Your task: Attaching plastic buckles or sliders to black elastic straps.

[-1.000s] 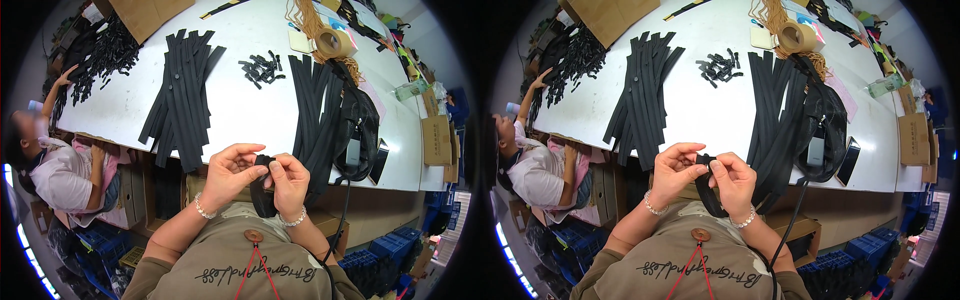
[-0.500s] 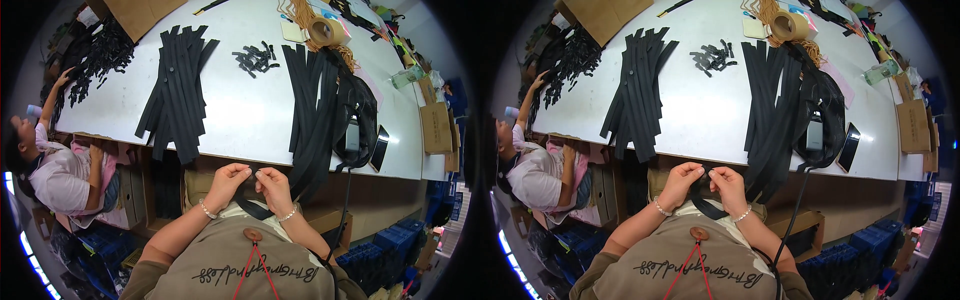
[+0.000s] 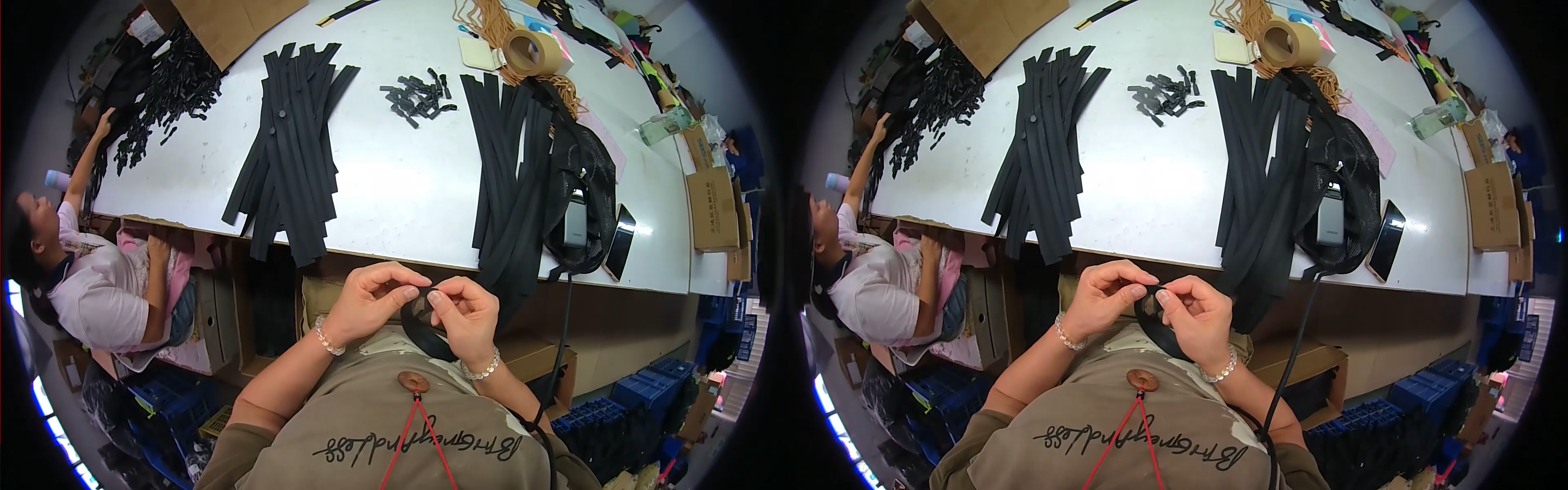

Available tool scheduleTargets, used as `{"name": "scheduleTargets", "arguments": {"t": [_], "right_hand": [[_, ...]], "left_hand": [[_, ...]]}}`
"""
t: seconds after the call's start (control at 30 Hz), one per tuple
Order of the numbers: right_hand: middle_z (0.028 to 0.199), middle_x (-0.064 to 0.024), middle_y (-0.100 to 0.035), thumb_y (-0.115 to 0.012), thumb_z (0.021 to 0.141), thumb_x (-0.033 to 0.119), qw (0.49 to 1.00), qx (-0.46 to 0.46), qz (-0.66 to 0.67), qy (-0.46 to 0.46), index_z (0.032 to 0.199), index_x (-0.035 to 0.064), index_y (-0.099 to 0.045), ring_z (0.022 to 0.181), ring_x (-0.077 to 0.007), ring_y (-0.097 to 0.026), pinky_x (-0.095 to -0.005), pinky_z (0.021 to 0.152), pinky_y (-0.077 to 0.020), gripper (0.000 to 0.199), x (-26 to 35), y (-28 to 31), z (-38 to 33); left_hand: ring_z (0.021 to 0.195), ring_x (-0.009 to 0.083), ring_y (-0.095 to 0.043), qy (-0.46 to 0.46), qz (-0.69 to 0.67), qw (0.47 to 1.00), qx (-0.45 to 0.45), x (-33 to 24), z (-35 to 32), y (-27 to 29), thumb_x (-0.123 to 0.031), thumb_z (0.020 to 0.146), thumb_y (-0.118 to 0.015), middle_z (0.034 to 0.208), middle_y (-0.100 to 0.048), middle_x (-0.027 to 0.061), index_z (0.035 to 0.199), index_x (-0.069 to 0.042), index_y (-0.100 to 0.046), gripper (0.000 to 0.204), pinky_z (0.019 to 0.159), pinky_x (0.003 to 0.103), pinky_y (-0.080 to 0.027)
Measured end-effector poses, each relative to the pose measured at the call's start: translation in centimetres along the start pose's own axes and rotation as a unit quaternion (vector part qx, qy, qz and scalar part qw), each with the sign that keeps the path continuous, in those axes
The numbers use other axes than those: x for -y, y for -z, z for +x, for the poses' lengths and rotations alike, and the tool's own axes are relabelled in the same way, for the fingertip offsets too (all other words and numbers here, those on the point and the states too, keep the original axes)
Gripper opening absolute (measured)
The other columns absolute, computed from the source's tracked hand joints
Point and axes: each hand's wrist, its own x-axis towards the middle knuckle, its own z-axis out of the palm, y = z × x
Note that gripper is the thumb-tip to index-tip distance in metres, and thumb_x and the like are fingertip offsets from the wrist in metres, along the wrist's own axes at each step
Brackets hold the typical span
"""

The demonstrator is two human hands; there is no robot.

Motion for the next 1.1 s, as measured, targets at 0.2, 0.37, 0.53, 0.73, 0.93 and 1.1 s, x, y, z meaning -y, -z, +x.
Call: {"name": "scheduleTargets", "arguments": {"t": [0.2,0.37,0.53,0.73,0.93,1.1], "right_hand": [[0.071,-0.0024,-0.059,-0.059,0.084,-0.001,0.999,-0.014,0.044,-0.012,0.085,-0.0040,-0.060,0.055,-0.0043,-0.052,-0.0172,0.048,-0.0421,0.003,-0.9,0.1,-0.1],[0.071,-0.0027,-0.058,-0.060,0.084,0.000,0.992,-0.041,0.108,-0.053,0.085,-0.0039,-0.060,0.053,-0.0057,-0.053,-0.0185,0.048,-0.0435,0.004,-1.8,0.1,-0.3],[0.070,-0.0040,-0.059,-0.059,0.087,0.006,0.980,0.004,0.120,-0.159,0.089,-0.0030,-0.060,0.057,-0.0087,-0.056,-0.0227,0.053,-0.0481,0.009,-4.7,1.5,1.1],[0.075,-0.0062,-0.061,-0.060,0.087,0.008,0.959,-0.006,0.163,-0.232,0.092,-0.0029,-0.060,0.064,-0.0124,-0.060,-0.0256,0.061,-0.0524,0.012,-6.5,1.9,2.2],[0.078,-0.0077,-0.062,-0.060,0.086,0.008,0.952,-0.029,0.183,-0.244,0.092,-0.0039,-0.060,0.068,-0.0139,-0.061,-0.0275,0.064,-0.0539,0.013,-6.8,1.6,2.6],[0.074,-0.0073,-0.062,-0.060,0.085,0.005,0.958,-0.074,0.195,-0.197,0.087,-0.0022,-0.060,0.064,-0.0127,-0.060,-0.0262,0.061,-0.0524,0.007,-8.1,1.1,2.5]], "left_hand": [[0.083,0.0079,-0.058,-0.020,0.015,1.000,0.010,0.1,0.2,0.1,-0.002,0.084,-0.059,0.093,-0.065,0.0045,0.096,-0.002,-0.066,0.014,0.074,0.022,-0.047],[0.084,0.0080,-0.058,0.007,0.018,1.000,0.013,0.6,0.2,0.0,-0.001,0.084,-0.059,0.092,-0.065,0.0045,0.098,-0.001,-0.066,0.015,0.075,0.022,-0.047],[0.082,0.0066,-0.058,0.096,-0.056,0.990,-0.083,3.8,-0.3,-0.4,-0.004,0.085,-0.061,0.091,-0.066,0.0044,0.103,-0.001,-0.065,0.019,0.074,0.020,-0.047],[0.075,0.0055,-0.059,0.216,-0.168,0.951,-0.144,6.4,-0.2,0.0,-0.009,0.084,-0.064,0.087,-0.066,0.0031,0.097,-0.002,-0.062,0.015,0.065,0.019,-0.047],[0.064,0.0040,-0.054,0.241,-0.198,0.928,-0.204,7.4,0.2,-0.3,-0.011,0.083,-0.066,0.079,-0.064,0.0003,0.094,-0.003,-0.063,0.014,0.058,0.017,-0.045],[0.065,0.0038,-0.053,0.224,-0.247,0.915,-0.227,8.0,0.6,-1.1,-0.012,0.084,-0.066,0.078,-0.062,0.0000,0.092,-0.003,-0.063,0.012,0.058,0.017,-0.043]]}}
